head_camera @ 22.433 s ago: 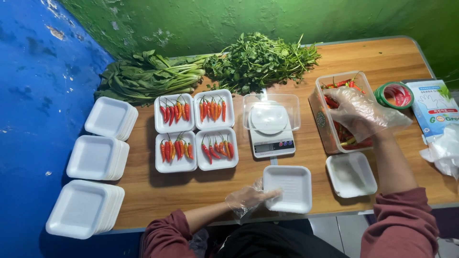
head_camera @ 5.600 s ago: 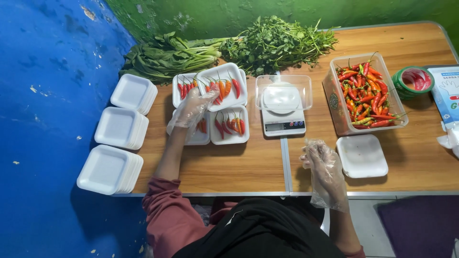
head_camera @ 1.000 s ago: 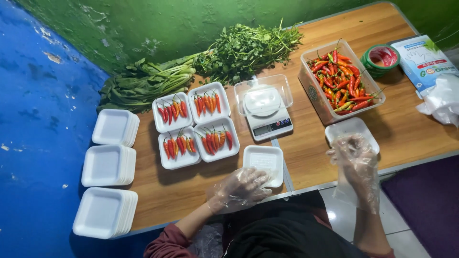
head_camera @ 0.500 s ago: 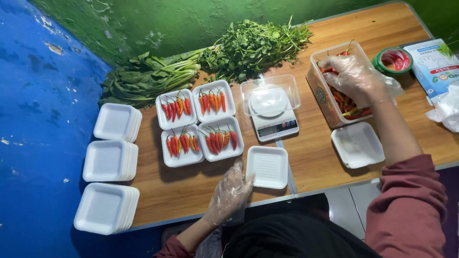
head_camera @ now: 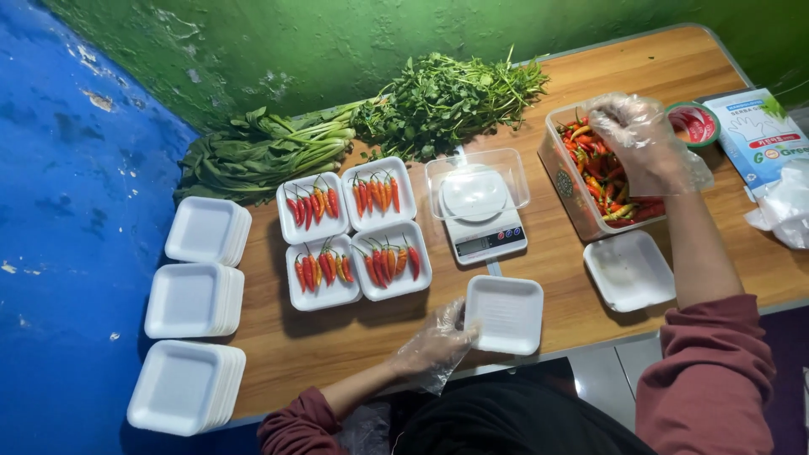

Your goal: Sorting, weighing, and packaging red chili peppers into small plastic trays

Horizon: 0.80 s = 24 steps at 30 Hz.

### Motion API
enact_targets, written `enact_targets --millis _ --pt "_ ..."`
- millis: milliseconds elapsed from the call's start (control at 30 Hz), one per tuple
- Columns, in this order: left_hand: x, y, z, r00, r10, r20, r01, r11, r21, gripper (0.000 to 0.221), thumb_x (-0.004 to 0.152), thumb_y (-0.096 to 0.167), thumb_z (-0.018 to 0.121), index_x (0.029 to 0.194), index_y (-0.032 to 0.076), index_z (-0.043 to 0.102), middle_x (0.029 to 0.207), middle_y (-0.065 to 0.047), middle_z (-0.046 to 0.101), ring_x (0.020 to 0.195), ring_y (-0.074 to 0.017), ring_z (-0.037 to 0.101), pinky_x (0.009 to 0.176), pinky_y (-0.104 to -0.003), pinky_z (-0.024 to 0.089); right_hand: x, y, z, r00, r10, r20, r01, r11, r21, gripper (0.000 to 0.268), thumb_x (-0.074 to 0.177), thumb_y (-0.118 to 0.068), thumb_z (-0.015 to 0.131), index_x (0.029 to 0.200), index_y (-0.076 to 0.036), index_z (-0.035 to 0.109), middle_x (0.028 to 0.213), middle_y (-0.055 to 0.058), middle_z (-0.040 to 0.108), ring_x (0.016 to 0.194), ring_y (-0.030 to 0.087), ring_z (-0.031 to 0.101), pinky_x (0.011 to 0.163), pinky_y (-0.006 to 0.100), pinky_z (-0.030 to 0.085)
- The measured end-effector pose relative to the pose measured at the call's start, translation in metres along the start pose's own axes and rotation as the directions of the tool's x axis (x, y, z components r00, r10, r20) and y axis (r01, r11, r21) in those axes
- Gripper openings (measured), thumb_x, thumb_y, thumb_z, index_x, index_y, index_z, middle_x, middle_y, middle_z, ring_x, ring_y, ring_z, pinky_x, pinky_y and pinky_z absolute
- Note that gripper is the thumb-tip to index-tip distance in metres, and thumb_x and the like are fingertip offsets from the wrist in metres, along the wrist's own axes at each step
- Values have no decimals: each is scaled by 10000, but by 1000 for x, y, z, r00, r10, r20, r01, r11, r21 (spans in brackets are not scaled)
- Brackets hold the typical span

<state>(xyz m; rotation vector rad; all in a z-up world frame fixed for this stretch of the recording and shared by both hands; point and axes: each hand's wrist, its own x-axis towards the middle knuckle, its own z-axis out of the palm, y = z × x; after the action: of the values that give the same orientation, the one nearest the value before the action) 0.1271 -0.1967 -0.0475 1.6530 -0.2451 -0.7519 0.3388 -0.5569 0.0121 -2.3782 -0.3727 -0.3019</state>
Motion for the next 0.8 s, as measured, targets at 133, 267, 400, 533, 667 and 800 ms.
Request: enact_targets --millis 133,267,400,533,667,800 --pt "2 1 2 997 60 41 -59 998 -36 394 991 148 528 1332 -49 513 1197 -238 693 1039 -326 722 767 -333 672 5 -32 16 859 447 249 -415 894 -170 210 1057 -230 525 1131 -104 676 1021 97 675 903 244 614 801 408 482" --pt "10 -31 -3 981 -191 40 189 981 51 798 969 411 546 1592 62 188 1338 -241 522 741 -221 607 497 -300 550 13 -37 27 779 507 368 -332 832 -444 312 1026 -284 495 805 -144 666 751 62 642 719 220 570 747 387 470" --pt "0 7 -8 936 -351 40 347 935 75 699 941 419 486 1579 231 272 1546 -145 263 1353 -313 448 1100 -460 525 14 -16 35 791 489 368 -306 837 -454 302 1034 -337 509 918 -152 718 863 76 737 764 231 644 731 387 495" --pt "9 -17 -9 995 -93 31 96 990 -99 460 949 255 529 1358 47 492 1279 -182 560 1141 -290 617 947 -390 604 16 -4 36 833 424 356 -333 897 -290 182 845 -219 682 702 -120 628 674 47 639 622 192 546 603 358 404" --pt "6 -12 -13 985 -168 47 170 985 -27 579 930 382 509 1429 98 442 1374 -184 455 1205 -299 571 1022 -428 556 3 -30 22 780 547 304 -585 810 45 253 952 -177 576 716 -130 499 619 14 534 539 156 505 465 335 330" --pt "8 -25 -13 992 -123 40 127 987 -100 577 958 352 535 1454 89 404 1380 -193 474 1216 -308 595 1012 -393 581 11 -3 -11 756 627 190 -588 777 -224 613 1007 -436 613 1474 -44 556 1451 179 593 1229 355 596 941 481 474"
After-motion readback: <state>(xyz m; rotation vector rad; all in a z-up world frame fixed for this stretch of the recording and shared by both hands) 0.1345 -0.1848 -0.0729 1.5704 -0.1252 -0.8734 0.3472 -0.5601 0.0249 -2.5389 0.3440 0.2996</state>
